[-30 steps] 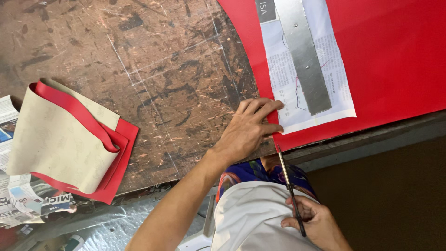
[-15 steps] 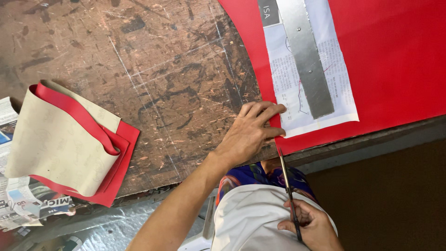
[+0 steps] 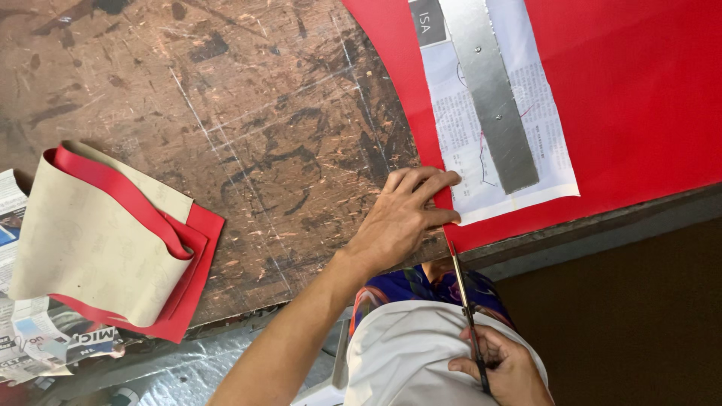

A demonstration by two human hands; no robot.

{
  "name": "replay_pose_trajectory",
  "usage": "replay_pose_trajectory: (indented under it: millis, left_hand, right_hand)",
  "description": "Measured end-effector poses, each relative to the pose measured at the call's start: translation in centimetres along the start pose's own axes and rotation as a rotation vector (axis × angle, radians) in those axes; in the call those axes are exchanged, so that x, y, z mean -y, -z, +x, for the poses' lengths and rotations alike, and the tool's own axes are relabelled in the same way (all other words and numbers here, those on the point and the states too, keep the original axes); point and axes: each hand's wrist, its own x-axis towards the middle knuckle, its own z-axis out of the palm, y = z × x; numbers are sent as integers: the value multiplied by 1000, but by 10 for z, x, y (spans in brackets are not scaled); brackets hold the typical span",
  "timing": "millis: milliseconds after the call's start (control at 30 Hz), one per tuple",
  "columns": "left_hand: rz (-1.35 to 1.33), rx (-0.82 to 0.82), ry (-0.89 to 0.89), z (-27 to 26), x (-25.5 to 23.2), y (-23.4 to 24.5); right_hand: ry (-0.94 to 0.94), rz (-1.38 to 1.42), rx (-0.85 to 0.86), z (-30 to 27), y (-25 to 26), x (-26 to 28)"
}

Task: The person places a paper pattern on a red sheet of material and secures it with metal rulers. They then use scissors to cut the red material along the pattern's outline. After cutting, the person removes the pattern and rulers, leaving a shaped piece of red material.

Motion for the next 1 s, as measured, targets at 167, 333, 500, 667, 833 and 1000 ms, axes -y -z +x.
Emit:
replay_pose_trajectory:
  millis: [167, 333, 500, 667, 833, 1000]
  left_hand:
    - [-14, -7, -2, 1, 1, 0]
    - [11, -10, -6, 0, 0, 0]
    - [-40, -12, 3, 0, 0, 2]
    - [-1, -6, -4, 1, 1, 1]
    - [-9, -5, -2, 0, 1, 0]
    - [-8, -13, -2, 1, 1, 0]
  right_hand:
    - [38, -71, -54, 0, -3, 1]
    - [17, -90, -62, 1, -5, 0]
    - [53, -61, -38, 4, -5, 7]
    - [55, -74, -61, 6, -8, 13]
    - [104, -90, -66, 6, -8, 13]
    - [55, -116, -54, 8, -7, 15]
